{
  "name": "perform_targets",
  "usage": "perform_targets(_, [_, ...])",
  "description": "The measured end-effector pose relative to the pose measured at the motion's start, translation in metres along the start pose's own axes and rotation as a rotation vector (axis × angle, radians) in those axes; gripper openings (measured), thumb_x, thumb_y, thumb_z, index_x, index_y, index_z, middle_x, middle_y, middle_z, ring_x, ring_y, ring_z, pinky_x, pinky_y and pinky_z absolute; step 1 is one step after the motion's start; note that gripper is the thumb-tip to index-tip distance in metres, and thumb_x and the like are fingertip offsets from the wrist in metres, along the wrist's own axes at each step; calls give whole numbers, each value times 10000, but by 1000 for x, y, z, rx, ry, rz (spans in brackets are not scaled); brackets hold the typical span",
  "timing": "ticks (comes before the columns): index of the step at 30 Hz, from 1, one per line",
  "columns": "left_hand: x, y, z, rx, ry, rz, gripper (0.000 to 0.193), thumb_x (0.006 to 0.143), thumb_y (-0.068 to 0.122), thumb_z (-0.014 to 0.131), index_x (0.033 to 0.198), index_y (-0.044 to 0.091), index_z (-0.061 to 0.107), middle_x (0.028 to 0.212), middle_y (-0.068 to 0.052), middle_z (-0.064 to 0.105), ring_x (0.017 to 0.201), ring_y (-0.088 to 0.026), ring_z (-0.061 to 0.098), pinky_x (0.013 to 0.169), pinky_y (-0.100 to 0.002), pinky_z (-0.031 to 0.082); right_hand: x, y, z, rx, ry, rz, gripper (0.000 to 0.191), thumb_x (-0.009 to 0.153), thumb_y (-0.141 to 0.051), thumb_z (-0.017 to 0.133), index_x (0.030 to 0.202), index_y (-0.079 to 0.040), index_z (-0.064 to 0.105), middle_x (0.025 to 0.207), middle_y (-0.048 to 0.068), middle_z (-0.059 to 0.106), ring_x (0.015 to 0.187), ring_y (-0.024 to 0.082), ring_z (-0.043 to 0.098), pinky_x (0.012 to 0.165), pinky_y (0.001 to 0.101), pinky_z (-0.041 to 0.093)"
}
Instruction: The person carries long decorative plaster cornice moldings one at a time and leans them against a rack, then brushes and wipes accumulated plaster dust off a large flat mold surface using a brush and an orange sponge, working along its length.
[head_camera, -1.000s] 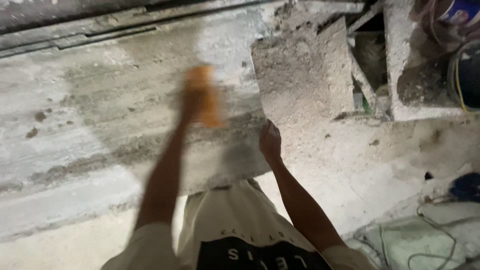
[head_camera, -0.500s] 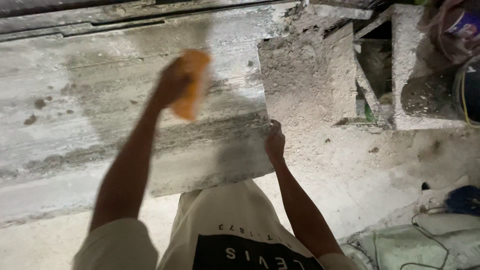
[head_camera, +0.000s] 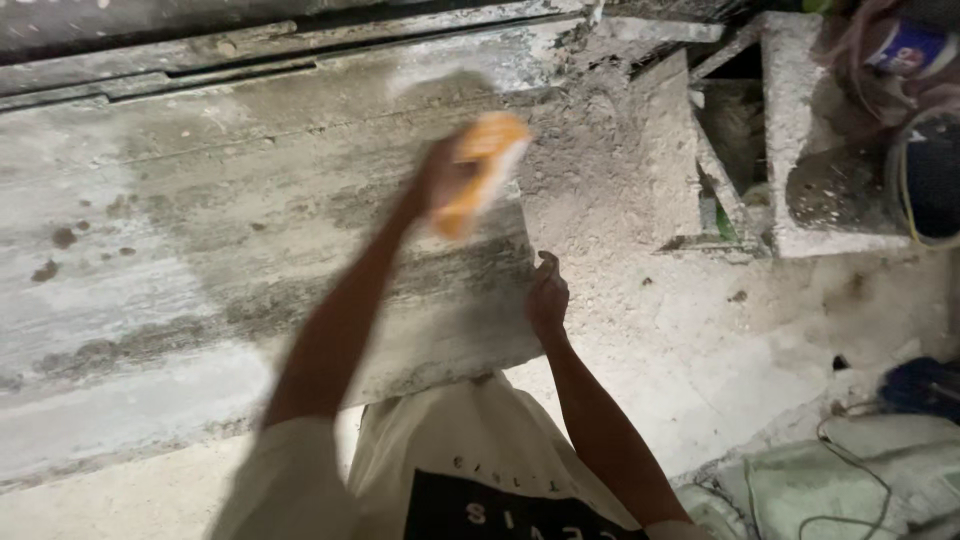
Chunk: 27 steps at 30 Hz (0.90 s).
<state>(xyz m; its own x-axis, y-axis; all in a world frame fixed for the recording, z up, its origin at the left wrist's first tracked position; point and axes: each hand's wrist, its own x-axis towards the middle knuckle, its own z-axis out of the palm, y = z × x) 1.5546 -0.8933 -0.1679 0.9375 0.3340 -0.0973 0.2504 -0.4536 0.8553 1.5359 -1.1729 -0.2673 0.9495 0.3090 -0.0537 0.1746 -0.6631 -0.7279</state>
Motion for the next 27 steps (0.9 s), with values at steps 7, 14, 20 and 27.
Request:
perform_targets(7, [-8, -55, -55, 131, 51, -29, 595, 958, 255, 646, 1505, 96, 474, 1272, -249, 662, 1096, -364, 676, 946, -477, 530, -1, -5, -1, 0, -4, -32, 474, 1122, -328, 266, 1367, -76, 585, 824, 231, 697, 768, 449, 677, 694, 537, 518])
perform_targets(14, [21, -64, -60, 169, 55, 39, 651, 932, 227, 700, 1515, 62, 460, 1313, -267, 629, 1147, -382, 652, 1005, -498, 493, -5, -6, -7, 74, 1, -86, 464, 1115, -323, 284, 1410, -77, 544, 814, 181, 699, 756, 388, 684, 700, 508, 526])
perform_targets(20, [-3, 12, 17, 32, -29, -4, 635, 928, 231, 682, 1506, 70, 474, 1276, -263, 651, 1133, -391, 663, 988, -502, 506, 0, -1, -6, -131, 58, -367, 336, 1171, -308, 281, 1304, -122, 528, 1212, 234, 707, 947, 376, 695, 827, 466, 551])
perform_targets(27, [15, 17, 66, 27, -86, 46, 617, 924, 236, 661, 1495, 79, 490, 1232, -259, 676, 1115, -402, 676, 969, -507, 520, -9, -15, -15, 180, 62, -112, 445, 1106, -292, 296, 1399, -45, 523, 1002, 196, 738, 846, 383, 701, 762, 484, 539])
